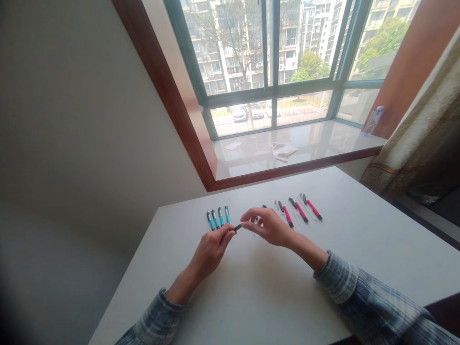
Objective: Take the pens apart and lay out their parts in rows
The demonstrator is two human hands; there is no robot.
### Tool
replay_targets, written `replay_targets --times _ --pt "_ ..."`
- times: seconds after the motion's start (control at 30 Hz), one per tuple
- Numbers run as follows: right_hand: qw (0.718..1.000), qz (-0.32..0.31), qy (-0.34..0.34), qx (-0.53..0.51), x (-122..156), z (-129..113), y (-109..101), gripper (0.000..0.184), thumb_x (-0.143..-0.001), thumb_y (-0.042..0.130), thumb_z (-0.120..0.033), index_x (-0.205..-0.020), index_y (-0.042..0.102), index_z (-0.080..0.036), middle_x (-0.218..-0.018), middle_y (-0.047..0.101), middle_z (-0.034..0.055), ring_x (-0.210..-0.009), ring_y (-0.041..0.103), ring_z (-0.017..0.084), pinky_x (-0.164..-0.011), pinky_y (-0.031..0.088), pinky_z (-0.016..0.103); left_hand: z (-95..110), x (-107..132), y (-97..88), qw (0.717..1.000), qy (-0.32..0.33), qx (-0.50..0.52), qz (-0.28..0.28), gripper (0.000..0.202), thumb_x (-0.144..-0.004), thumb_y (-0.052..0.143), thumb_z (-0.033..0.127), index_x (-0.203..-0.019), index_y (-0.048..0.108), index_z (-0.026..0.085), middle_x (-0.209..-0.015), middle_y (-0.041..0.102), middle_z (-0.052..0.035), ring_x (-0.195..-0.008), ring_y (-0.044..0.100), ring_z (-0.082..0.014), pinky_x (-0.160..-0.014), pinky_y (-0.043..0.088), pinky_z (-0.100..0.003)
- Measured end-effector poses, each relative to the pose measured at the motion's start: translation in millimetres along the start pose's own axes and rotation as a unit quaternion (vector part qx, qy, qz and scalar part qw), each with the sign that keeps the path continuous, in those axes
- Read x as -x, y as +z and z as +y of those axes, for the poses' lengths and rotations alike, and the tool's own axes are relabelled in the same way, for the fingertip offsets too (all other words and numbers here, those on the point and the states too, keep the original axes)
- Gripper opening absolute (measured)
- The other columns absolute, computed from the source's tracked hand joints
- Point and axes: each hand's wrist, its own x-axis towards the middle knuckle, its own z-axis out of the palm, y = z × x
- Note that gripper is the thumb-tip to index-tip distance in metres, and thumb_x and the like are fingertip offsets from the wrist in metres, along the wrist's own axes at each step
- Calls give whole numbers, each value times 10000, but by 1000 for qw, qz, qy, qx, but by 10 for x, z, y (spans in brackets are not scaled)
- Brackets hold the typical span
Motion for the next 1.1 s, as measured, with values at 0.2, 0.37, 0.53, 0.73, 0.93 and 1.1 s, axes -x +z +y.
replay_targets --times 0.2,0.37,0.53,0.73,0.93,1.1 --pt "970 198 40 138 34 518 -843 313 -925 596 -475 -968 752 -207 -926 762 69 -814 681 222 -727 558 352 -30 24 62 1000 -1 12 2 359 -1050 377 459 -998 652 233 -678 587 19 -599 543 -163 -615 370 -241" --pt "909 194 207 304 288 1208 -1468 295 -850 641 -473 -947 763 -222 -907 779 54 -760 707 220 -756 544 357 -107 20 97 1000 8 26 -15 369 -1051 360 453 -1003 651 231 -669 565 19 -594 525 -164 -614 367 -240" --pt "901 134 271 312 384 1402 -1533 351 -838 643 -532 -919 785 -221 -932 786 75 -842 726 244 -733 526 327 -125 -7 136 999 2 30 -19 363 -1041 374 454 -979 649 226 -632 510 30 -570 486 -158 -599 351 -238" --pt "915 97 281 274 354 1382 -1468 353 -821 659 -518 -956 789 -219 -948 781 75 -837 722 225 -728 522 306 -130 -21 163 999 -1 32 -18 353 -1038 390 453 -981 647 218 -629 482 39 -573 466 -149 -604 340 -239" --pt "917 88 288 261 364 1409 -1465 301 -813 683 -455 -988 775 -229 -955 775 64 -842 715 215 -749 522 305 -144 -15 142 999 -2 27 -21 351 -1036 395 449 -977 651 216 -603 442 50 -557 449 -145 -591 330 -240" --pt "920 91 284 255 357 1350 -1475 278 -833 658 -405 -1015 767 -225 -968 775 67 -860 719 215 -778 532 314 -133 -10 129 999 2 26 -20 365 -1040 383 458 -965 648 219 -603 460 45 -558 470 -149 -586 343 -239"
